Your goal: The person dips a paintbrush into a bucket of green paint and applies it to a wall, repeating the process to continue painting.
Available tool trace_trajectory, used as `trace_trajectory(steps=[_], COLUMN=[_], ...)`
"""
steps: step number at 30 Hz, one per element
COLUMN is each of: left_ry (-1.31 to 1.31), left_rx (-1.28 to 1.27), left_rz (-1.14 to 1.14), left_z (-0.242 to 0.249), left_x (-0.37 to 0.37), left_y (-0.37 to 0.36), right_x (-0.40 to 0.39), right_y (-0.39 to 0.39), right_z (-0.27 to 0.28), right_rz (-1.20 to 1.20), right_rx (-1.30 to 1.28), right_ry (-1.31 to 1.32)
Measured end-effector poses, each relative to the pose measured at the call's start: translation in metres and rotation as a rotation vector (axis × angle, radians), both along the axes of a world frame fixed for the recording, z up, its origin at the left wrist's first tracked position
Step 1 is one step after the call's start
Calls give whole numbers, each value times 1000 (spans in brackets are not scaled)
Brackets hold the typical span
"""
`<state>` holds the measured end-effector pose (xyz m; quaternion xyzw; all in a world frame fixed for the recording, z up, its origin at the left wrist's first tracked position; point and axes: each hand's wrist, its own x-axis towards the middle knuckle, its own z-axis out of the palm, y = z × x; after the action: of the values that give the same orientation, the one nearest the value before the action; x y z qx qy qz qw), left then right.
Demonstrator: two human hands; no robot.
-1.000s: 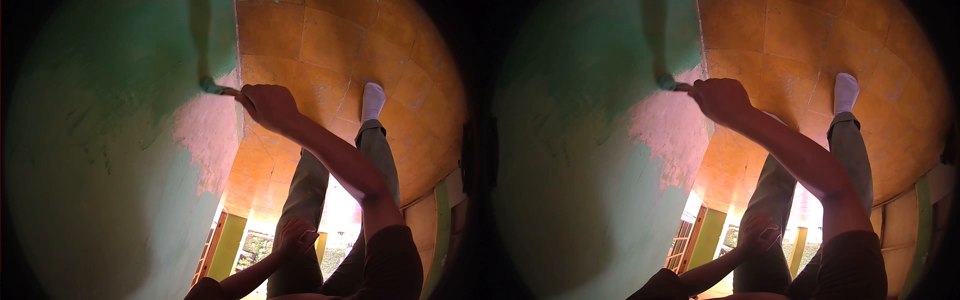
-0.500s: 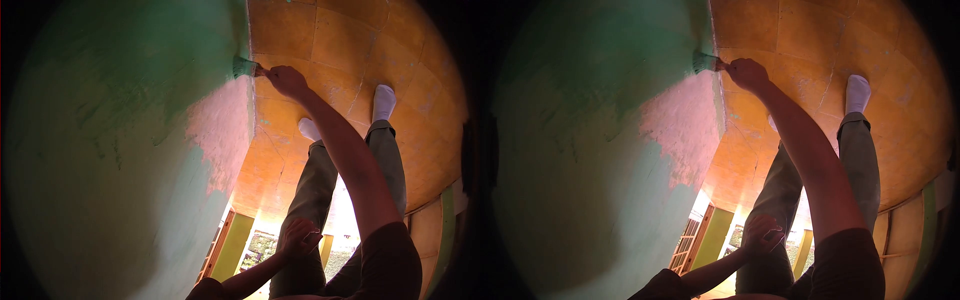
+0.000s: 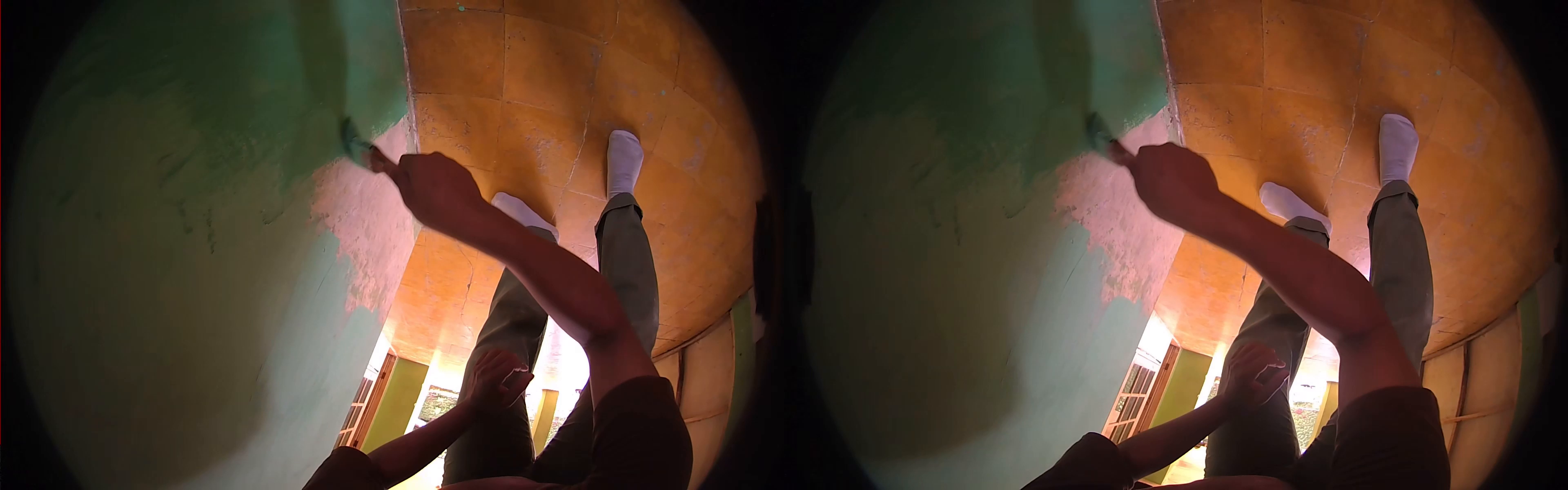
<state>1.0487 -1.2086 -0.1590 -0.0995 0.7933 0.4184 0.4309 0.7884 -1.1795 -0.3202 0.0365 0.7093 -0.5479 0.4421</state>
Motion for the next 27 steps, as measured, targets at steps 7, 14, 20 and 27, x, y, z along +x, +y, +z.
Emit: trace_trajectory(steps=[7, 14, 20, 27], left_ry=[19, 4, 7, 66], left_rx=[2, -17, -13, -10], left_rz=[0, -15, -6, -4], left_z=[0, 1, 0, -2], left_x=[1, -2, -2, 13], left_y=[5, 4, 6, 12], right_x=[-7, -4, 13, -53], right_y=[22, -10, 8, 19], right_z=[89, -52, -119, 41], right_rz=[-260, -263, -12, 9], right_rx=[-712, -635, 139, 96], right_ry=[244, -48, -169, 88])
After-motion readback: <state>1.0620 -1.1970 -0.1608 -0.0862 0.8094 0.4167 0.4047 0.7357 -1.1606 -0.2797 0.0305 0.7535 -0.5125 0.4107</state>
